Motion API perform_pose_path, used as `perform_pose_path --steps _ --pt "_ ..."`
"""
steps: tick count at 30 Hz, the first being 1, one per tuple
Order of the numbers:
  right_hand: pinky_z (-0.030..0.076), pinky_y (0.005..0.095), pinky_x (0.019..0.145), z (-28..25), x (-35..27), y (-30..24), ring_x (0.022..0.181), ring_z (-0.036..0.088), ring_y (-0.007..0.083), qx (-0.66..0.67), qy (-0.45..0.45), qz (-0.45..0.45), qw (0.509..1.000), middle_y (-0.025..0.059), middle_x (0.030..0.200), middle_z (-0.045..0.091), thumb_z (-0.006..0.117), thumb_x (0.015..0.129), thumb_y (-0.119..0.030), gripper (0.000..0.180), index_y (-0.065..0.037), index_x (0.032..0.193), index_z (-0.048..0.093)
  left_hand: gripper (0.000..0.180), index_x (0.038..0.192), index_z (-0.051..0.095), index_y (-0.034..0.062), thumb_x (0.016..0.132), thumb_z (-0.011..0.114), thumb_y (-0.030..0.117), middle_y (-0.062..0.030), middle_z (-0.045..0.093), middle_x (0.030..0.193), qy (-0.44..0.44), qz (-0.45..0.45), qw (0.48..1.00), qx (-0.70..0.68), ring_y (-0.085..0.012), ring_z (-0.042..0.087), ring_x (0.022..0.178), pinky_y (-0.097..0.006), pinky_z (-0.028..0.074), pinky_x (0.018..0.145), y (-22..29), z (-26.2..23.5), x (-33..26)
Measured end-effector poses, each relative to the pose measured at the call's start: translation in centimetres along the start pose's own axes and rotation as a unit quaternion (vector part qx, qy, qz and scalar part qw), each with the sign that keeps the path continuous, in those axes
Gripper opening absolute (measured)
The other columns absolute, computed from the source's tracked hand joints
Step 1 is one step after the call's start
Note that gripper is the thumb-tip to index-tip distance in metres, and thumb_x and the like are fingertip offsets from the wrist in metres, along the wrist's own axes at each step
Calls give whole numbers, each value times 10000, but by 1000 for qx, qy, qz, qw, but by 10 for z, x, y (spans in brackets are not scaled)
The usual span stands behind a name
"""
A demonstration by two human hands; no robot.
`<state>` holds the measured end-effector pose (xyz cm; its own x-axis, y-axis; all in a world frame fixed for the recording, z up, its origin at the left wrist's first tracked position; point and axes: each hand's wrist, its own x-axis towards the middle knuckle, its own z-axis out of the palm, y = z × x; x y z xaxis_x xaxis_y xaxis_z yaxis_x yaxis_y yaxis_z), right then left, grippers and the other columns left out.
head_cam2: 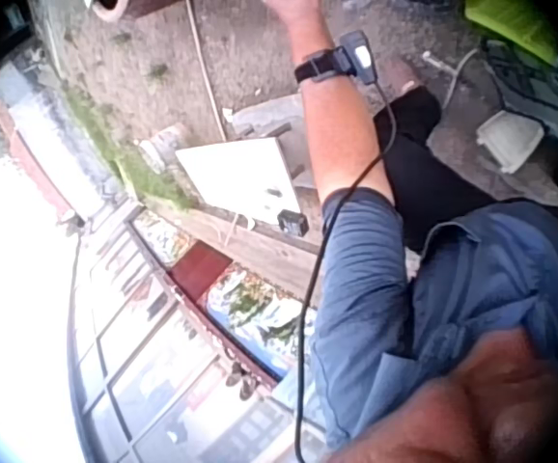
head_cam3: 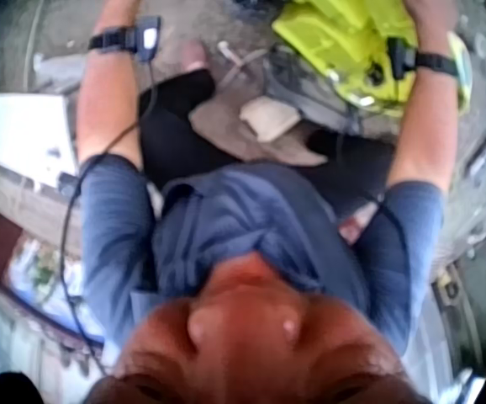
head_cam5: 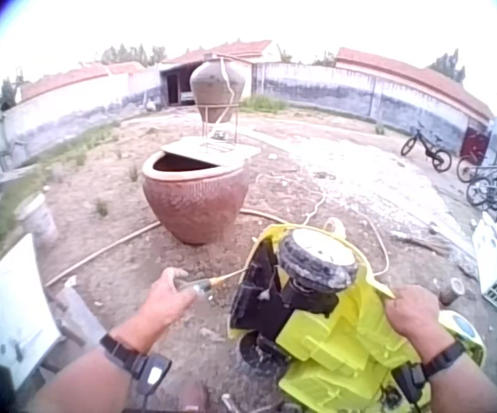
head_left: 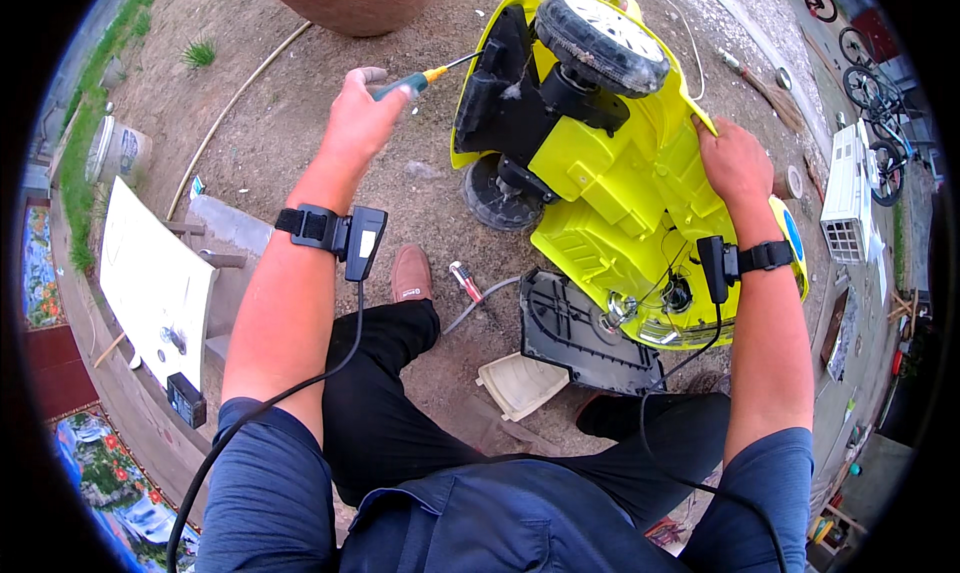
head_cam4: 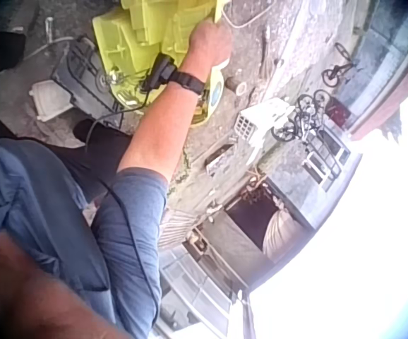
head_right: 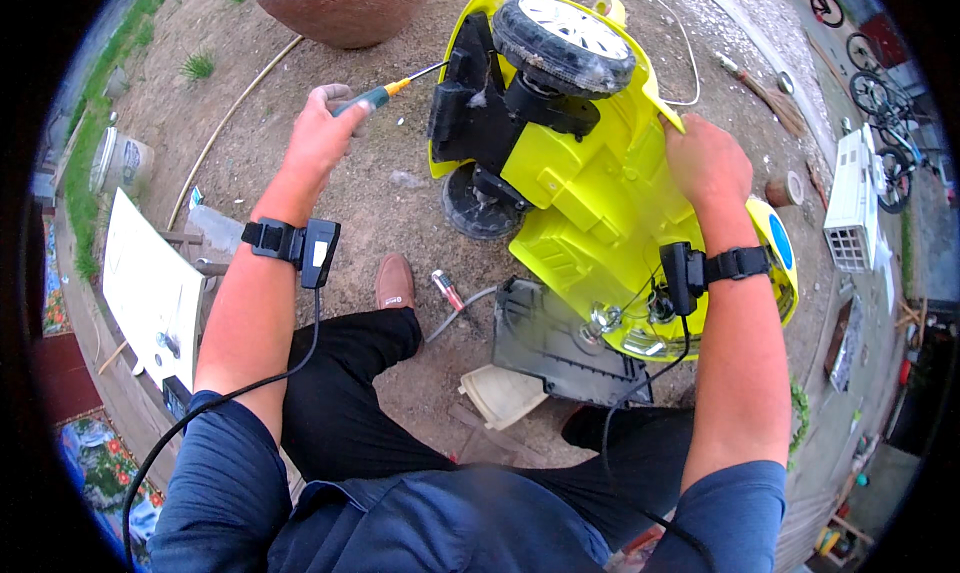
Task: The person is repairing a yellow plastic toy car by using a screwdriver to remove a black plastic panel.
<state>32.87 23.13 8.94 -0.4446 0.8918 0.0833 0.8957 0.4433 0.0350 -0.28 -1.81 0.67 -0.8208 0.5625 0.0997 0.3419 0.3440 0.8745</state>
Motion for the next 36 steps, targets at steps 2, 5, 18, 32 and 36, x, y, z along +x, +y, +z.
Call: perform_pose_path --steps 2,5,18,32,36 --pt "489 534 844 0 -1 0 1015 620 427 -2 -2 1 1000 215 1060 673 410 970 -539 502 -104 1067 643 510 1278 489 -12 869 695 212 -111 663 988 -8 -23 1000 -14 -139 636 665 -256 460 522 5 0 -2" --pt "489 535 841 1 1 4 1013 621 426 -5 -1 2 1000 212 1060 673 409 970 -540 501 -107 1065 642 490 1272 497 -3 884 682 232 -104 659 968 -54 -106 990 -69 -134 629 650 -255 448 514 19 -4 -2" --pt "495 533 838 1 1 0 1012 624 426 -8 -2 3 1000 199 1053 679 399 970 -555 503 -126 1058 646 433 1242 504 -4 936 617 280 -96 645 975 -24 -55 996 -72 -138 622 685 -256 430 532 17 -4 -9" --pt "513 495 857 -2 0 0 1027 648 385 -28 -10 13 999 173 1066 694 419 963 -526 479 -135 1090 665 387 1216 525 17 936 592 275 -76 650 899 -80 -91 988 -92 -125 613 650 -249 411 491 24 -1 -13" --pt "508 494 866 -3 -1 -2 1042 642 384 -23 -14 18 999 173 1079 691 420 963 -526 480 -137 1103 664 301 1115 576 52 966 523 308 -51 653 837 -100 -109 984 -96 -99 580 607 -231 384 466 23 -2 -13"
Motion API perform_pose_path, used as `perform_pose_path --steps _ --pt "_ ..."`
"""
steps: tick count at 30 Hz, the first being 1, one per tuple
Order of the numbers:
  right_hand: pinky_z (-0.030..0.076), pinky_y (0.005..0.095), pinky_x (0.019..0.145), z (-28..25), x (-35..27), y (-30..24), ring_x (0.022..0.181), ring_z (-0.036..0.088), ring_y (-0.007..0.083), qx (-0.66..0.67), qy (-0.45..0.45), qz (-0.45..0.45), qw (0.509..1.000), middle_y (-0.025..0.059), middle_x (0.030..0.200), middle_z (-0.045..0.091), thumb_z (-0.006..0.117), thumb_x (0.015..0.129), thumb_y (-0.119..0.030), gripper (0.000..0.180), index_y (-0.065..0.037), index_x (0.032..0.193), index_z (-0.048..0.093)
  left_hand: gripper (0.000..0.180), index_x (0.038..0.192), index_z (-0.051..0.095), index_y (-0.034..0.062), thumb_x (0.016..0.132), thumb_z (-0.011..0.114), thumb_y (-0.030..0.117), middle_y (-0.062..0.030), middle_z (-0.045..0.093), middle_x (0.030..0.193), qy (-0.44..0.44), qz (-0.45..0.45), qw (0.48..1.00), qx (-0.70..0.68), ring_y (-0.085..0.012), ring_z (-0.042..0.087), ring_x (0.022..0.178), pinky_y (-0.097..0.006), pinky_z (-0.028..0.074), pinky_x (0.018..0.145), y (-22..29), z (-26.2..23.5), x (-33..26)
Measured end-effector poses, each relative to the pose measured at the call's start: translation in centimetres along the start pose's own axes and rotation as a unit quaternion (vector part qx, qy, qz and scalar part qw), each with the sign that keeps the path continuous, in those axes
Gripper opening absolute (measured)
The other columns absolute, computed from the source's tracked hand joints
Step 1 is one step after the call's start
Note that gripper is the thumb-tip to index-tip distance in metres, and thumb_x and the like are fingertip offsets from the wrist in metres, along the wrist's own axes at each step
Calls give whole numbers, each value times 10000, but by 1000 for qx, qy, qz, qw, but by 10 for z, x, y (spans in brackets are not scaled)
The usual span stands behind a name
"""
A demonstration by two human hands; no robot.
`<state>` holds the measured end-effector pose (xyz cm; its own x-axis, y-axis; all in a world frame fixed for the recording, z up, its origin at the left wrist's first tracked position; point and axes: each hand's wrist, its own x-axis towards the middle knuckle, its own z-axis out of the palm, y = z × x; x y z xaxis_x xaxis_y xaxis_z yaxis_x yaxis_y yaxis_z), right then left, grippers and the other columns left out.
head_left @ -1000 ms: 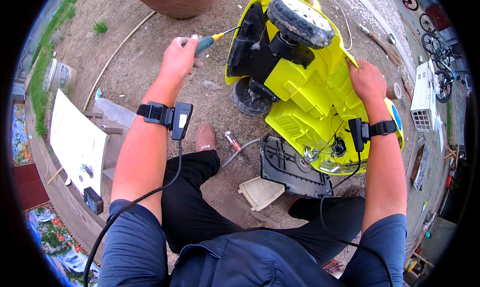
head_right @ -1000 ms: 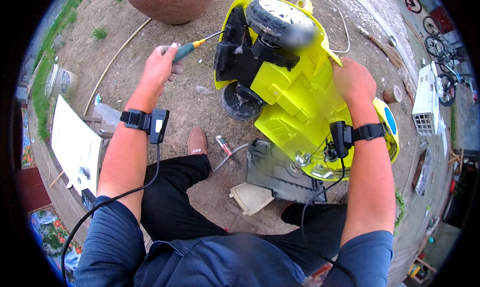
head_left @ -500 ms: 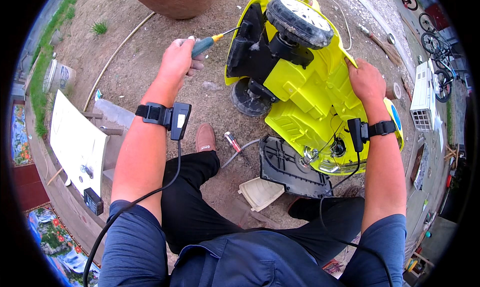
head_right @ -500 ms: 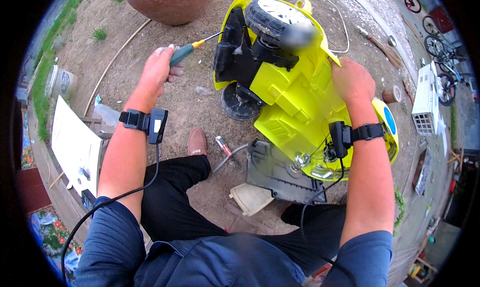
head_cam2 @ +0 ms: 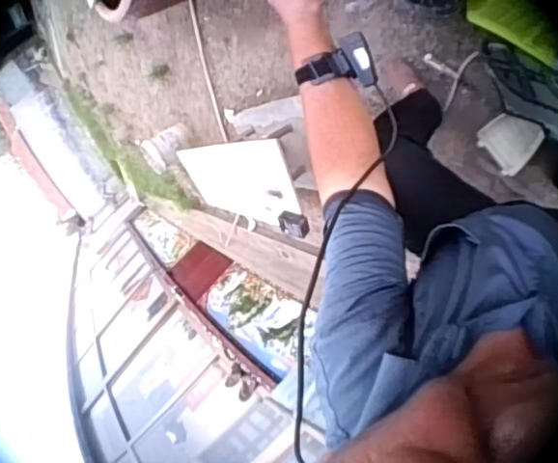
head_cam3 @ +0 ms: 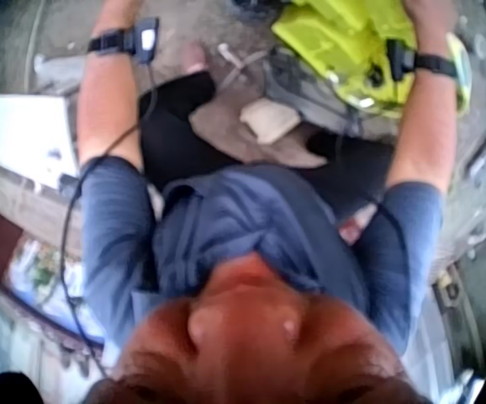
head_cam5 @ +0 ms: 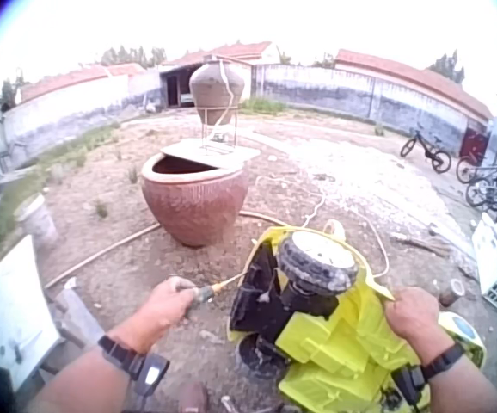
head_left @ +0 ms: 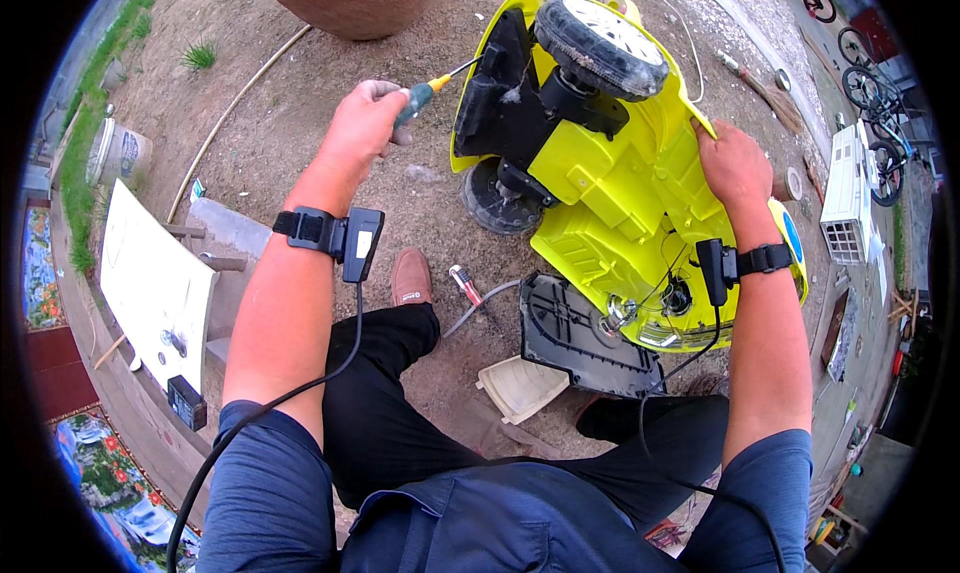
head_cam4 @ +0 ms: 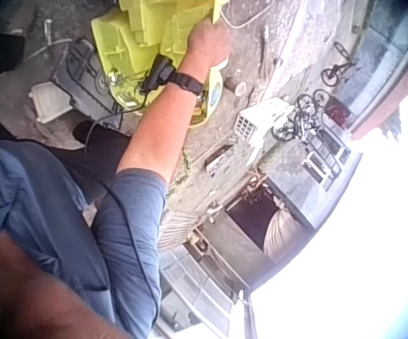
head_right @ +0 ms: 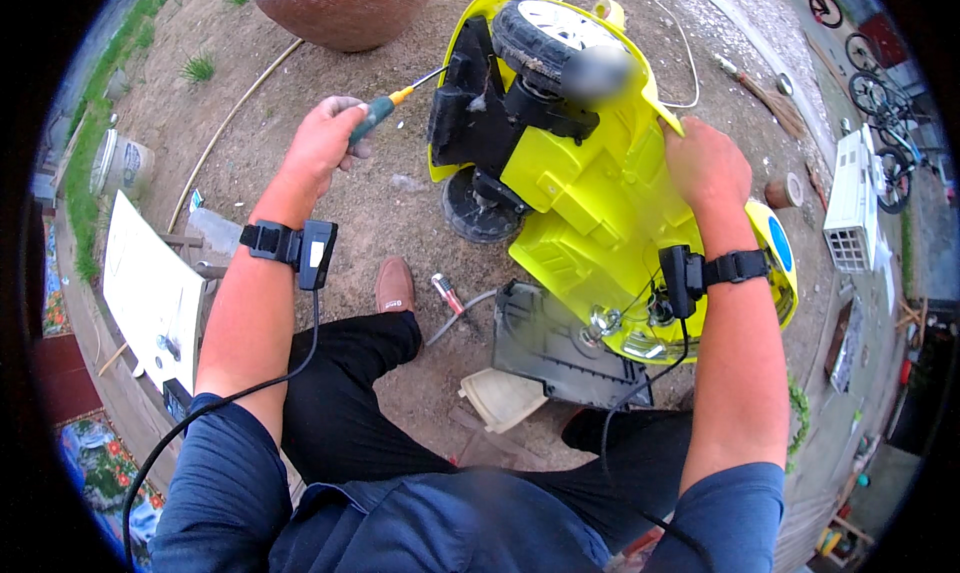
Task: The person is repairing a yellow plastic toy car by using a screwdriver to remove a black plastic panel.
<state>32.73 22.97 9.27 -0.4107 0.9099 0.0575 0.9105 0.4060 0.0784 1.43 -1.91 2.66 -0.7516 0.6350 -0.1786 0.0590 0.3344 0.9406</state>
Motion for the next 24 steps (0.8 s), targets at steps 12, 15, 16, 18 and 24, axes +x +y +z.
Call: perform_pose_path --steps 12,15,16,18,24 --pt "473 535 841 13 9 13 1019 599 442 20 41 -33 998 238 1069 654 407 976 -520 508 -73 1047 638 323 1054 615 5 936 539 296 -75 656 766 8 -15 999 38 -127 590 564 -272 431 485 -28 -41 1" --pt "484 523 879 19 18 22 1063 613 416 -15 23 -12 1000 216 1100 665 453 938 -496 449 -120 1088 646 305 1065 624 18 933 549 284 -62 650 766 -13 3 998 66 -115 569 557 -254 432 477 -35 -30 1" --pt "481 530 874 19 18 20 1055 611 422 -9 26 -17 999 222 1094 663 449 944 -498 452 -113 1076 645 307 1060 626 11 931 556 280 -66 652 770 -16 14 998 67 -123 576 562 -262 447 492 -40 -29 3" --pt "476 543 863 17 15 15 1039 608 435 0 31 -26 999 233 1081 659 440 954 -501 462 -98 1052 644 310 1052 630 -4 927 568 273 -75 656 777 -20 38 997 66 -139 589 571 -277 475 522 -50 -26 8" --pt "462 554 843 15 17 19 1009 597 459 0 42 -40 998 254 1033 653 421 973 -523 506 -72 1012 645 355 1020 657 9 857 607 320 -192 692 889 25 63 983 172 -324 672 845 -404 520 774 -57 -23 12"
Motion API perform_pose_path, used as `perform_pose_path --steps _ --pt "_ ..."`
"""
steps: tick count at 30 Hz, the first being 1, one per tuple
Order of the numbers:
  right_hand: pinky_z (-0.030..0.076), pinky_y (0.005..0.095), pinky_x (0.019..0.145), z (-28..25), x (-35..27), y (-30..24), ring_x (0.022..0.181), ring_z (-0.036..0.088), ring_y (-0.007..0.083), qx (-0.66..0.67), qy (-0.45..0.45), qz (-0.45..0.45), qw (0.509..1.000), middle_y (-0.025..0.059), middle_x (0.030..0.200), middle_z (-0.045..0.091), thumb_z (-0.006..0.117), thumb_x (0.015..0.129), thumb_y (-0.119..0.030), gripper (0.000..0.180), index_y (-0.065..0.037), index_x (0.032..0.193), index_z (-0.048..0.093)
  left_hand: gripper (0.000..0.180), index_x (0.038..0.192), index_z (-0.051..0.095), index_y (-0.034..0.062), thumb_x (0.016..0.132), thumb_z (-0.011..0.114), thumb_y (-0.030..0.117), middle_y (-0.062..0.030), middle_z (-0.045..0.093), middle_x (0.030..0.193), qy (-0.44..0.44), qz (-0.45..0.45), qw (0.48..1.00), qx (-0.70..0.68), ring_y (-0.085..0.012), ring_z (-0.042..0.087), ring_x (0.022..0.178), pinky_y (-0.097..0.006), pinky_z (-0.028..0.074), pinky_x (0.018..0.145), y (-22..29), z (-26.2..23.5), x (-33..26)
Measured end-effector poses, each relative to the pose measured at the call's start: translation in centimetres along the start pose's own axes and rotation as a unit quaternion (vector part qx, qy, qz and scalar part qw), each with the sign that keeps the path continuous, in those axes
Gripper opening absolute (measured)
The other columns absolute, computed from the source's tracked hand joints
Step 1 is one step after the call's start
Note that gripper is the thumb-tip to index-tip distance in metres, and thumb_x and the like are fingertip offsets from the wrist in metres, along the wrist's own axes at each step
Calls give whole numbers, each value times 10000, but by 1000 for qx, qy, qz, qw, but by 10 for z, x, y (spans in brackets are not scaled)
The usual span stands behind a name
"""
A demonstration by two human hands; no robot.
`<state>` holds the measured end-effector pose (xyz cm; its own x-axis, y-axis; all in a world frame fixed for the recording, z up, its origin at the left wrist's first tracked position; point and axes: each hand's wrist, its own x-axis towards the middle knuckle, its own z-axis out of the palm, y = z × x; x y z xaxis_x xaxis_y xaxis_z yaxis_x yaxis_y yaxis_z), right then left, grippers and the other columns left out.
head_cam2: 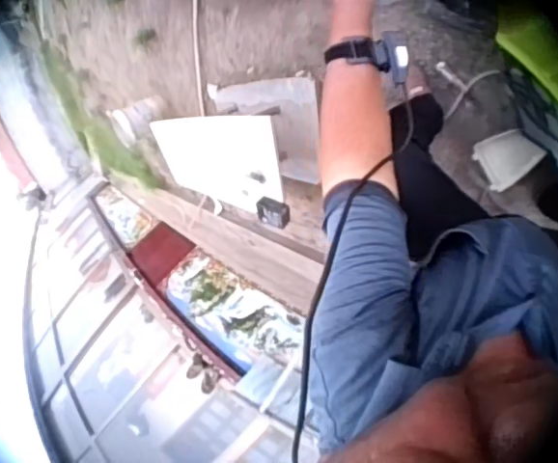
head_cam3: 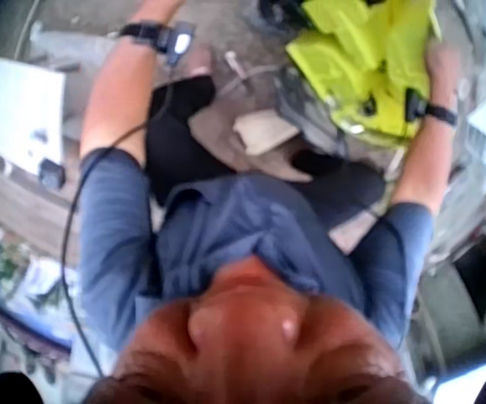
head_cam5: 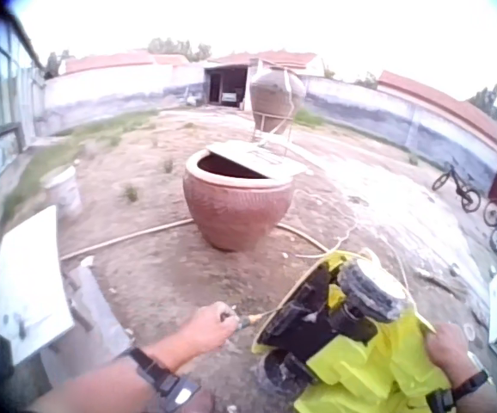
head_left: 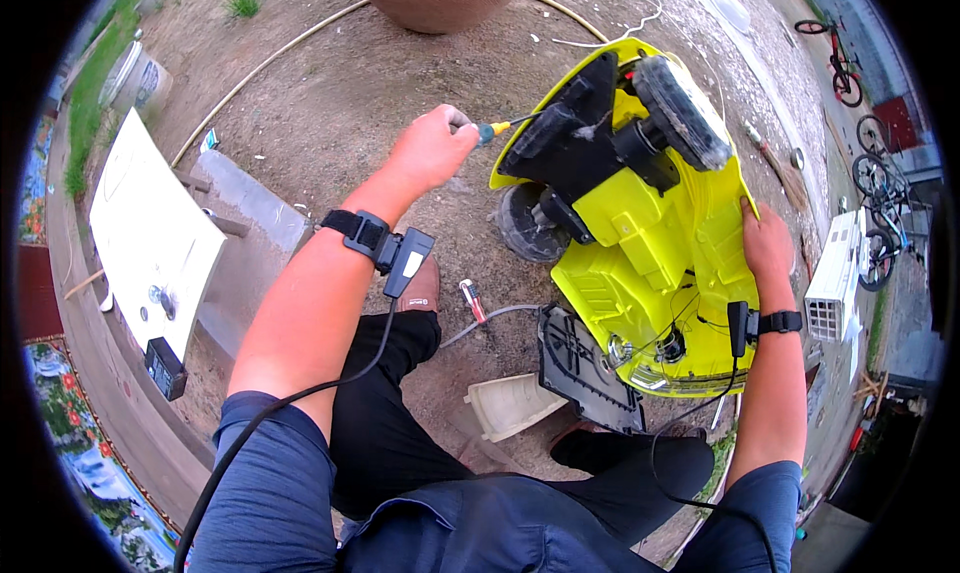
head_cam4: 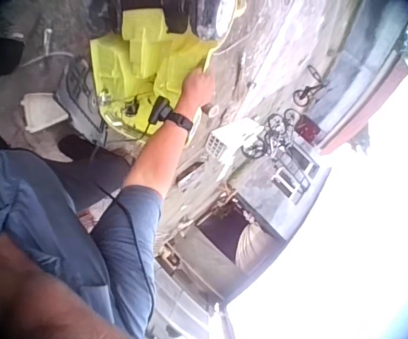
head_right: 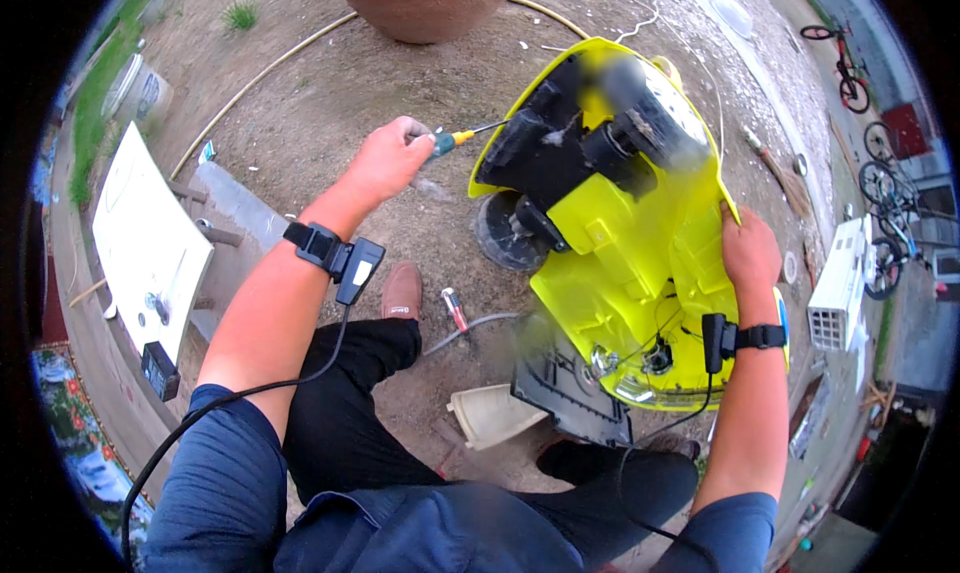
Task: The person is repairing a yellow plastic toy car by using a screwdriver to remove a black plastic panel.
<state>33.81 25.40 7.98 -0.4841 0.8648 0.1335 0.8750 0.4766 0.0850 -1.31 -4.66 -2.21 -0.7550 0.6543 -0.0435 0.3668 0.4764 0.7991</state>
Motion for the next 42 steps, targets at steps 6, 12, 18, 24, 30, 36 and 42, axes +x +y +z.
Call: perform_pose_path --steps 6,12,18,24,30,36,42 --pt "444 562 811 8 7 11 975 586 475 12 3 -21 1000 267 1006 644 443 974 -495 485 -50 970 637 340 1018 659 0 860 606 296 -200 687 882 21 14 1000 14 -317 670 822 -399 515 757 -8 -4 -6" --pt "434 564 786 14 11 21 959 581 479 3 20 -37 999 274 975 642 447 973 -488 481 -46 952 637 357 1005 647 31 858 573 347 -202 697 954 -15 13 1000 16 -375 667 910 -451 521 810 -3 4 -5" --pt "429 545 813 4 1 3 960 563 492 15 15 -45 999 296 953 631 425 996 -449 509 14 968 632 334 1047 623 38 862 587 314 -217 689 966 -3 26 998 49 -387 662 913 -473 522 834 -4 12 -5" --pt "433 542 805 6 2 9 952 573 490 14 18 -37 999 289 939 637 422 1001 -451 511 12 959 636 261 1066 564 36 876 622 205 -216 604 1042 55 172 974 137 -418 640 890 -498 528 797 -8 31 -10" --pt "431 551 803 10 4 14 954 575 492 3 21 -33 999 295 952 637 417 998 -457 506 -4 958 639 240 1028 550 26 877 641 190 -213 581 1040 39 189 961 198 -416 644 893 -497 538 760 -5 36 -11" --pt "453 562 815 8 4 4 990 593 468 -3 2 -5 1000 251 1005 655 415 975 -531 513 -74 991 648 323 1068 544 9 874 674 232 -209 591 1074 -37 -46 994 -95 -378 659 911 -469 548 750 -5 31 4" --pt "464 547 827 10 5 14 1001 595 460 -4 14 -17 1000 245 1036 655 414 973 -535 512 -85 1022 651 337 1063 592 -5 906 657 286 -179 655 942 60 163 953 250 -293 670 851 -408 534 702 8 36 -10"
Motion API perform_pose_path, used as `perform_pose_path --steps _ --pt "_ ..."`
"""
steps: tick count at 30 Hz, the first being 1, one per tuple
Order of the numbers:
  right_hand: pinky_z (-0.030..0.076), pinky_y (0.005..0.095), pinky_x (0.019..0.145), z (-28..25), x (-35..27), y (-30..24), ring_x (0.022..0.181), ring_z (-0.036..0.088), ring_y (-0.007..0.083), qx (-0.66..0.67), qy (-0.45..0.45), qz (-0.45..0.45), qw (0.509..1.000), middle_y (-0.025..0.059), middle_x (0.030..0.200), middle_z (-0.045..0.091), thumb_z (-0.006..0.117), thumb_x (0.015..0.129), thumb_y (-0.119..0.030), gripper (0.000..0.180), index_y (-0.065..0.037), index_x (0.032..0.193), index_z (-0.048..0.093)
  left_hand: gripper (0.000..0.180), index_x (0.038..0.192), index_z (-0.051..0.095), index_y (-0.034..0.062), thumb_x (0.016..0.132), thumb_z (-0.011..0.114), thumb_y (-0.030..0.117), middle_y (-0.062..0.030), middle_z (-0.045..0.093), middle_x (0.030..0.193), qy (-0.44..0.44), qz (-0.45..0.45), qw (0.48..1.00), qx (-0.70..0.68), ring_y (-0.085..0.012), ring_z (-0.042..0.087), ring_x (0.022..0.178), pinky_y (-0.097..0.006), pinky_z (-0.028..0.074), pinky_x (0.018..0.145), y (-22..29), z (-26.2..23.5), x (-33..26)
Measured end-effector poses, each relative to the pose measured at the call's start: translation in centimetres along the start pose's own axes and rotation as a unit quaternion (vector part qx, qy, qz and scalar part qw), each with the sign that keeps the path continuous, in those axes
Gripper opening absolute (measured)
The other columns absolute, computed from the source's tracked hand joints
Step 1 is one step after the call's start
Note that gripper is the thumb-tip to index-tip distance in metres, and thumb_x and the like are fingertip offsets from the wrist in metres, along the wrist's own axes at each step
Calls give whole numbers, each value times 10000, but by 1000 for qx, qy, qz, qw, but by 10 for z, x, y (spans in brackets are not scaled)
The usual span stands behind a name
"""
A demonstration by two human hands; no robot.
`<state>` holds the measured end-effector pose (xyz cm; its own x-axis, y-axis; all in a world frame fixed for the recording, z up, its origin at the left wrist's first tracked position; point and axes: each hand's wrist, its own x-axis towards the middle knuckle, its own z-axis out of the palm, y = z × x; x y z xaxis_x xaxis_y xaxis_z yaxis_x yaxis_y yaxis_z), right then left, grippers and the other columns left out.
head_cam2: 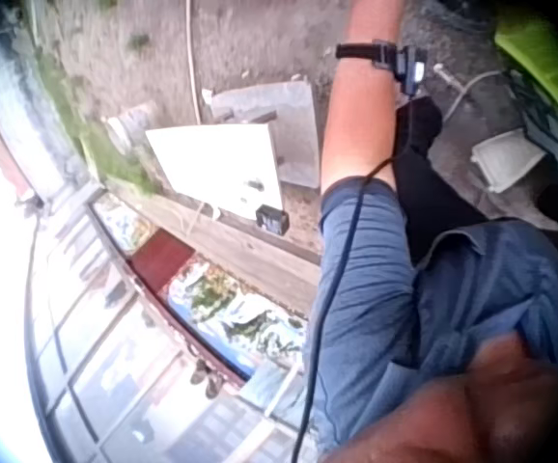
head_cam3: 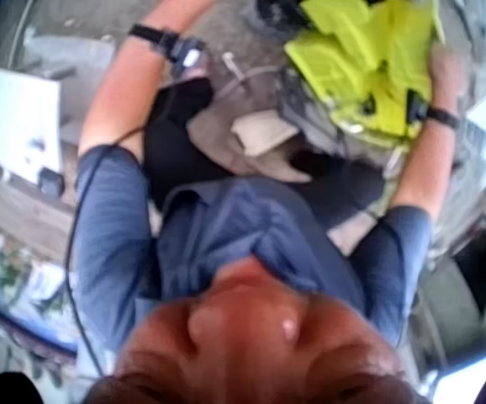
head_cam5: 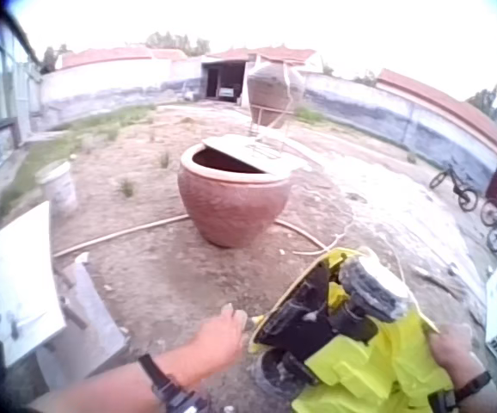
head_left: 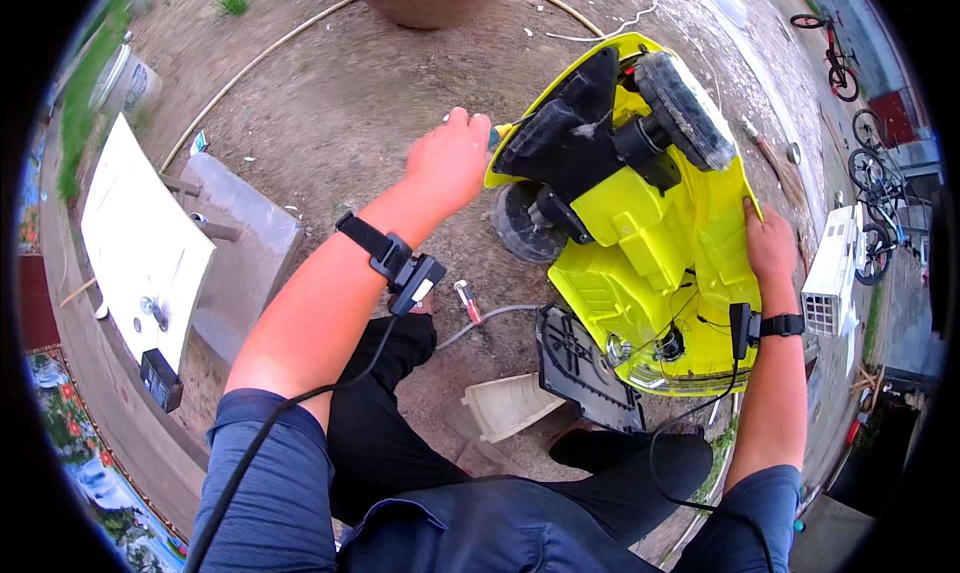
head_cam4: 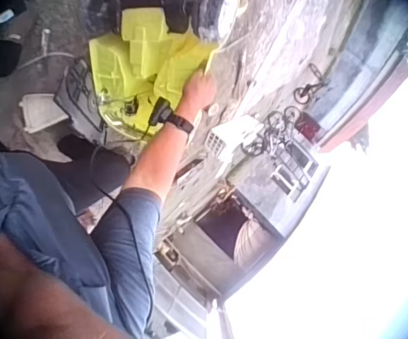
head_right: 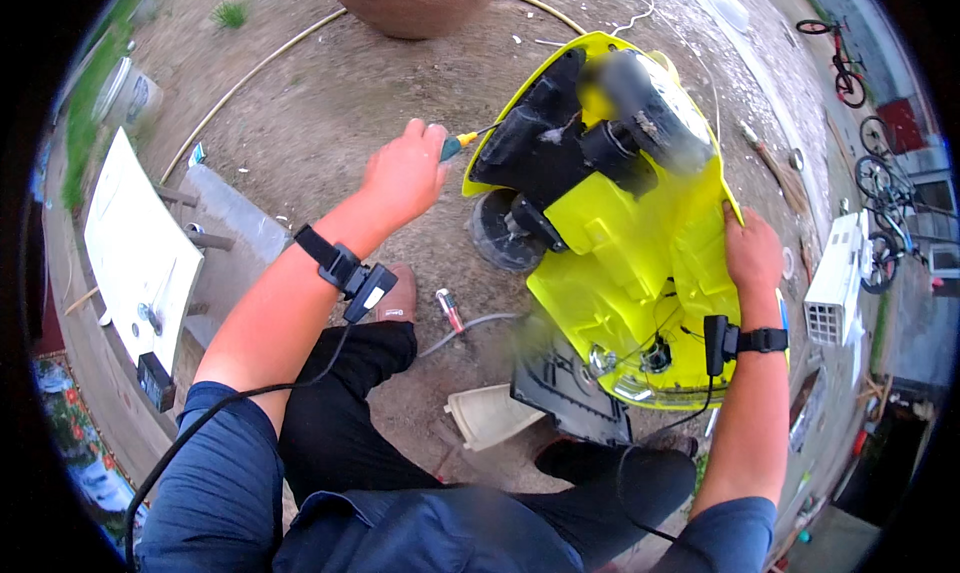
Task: The person is repairing a yellow plastic toy car by using a screwdriver to remove a black plastic panel.
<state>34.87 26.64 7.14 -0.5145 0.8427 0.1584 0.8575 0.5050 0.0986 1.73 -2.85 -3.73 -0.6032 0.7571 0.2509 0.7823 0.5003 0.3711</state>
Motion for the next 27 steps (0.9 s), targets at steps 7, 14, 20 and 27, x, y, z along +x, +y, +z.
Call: perform_pose_path --steps 7,14,20,27 --pt "472 532 833 -9 -6 -18 1001 601 445 3 -8 27 1000 232 1036 659 416 967 -543 515 -88 1025 649 353 1145 547 0 899 641 236 -181 634 1017 -171 -293 844 -415 -339 666 819 -439 533 682 -13 0 11" --pt "478 534 833 -10 -7 -16 1003 608 437 1 -10 23 1000 223 1041 665 417 968 -526 490 -101 1035 650 361 1140 564 6 959 604 315 -59 642 875 45 97 989 101 -116 575 661 -278 434 488 -17 8 -10" --pt "483 534 842 -17 -11 -26 1008 615 432 -5 -18 45 999 216 1053 668 426 962 -488 445 -113 1043 651 341 1172 563 32 969 575 306 -62 660 888 -196 -313 783 -500 -106 559 616 -253 394 461 -11 -15 4" --pt "489 521 863 -16 -10 -22 1031 622 408 -3 -23 44 999 203 1071 672 447 910 -362 355 -133 1082 658 332 1137 545 -3 948 598 264 -170 636 965 54 65 996 19 -285 672 736 -407 544 652 -14 -4 -6"
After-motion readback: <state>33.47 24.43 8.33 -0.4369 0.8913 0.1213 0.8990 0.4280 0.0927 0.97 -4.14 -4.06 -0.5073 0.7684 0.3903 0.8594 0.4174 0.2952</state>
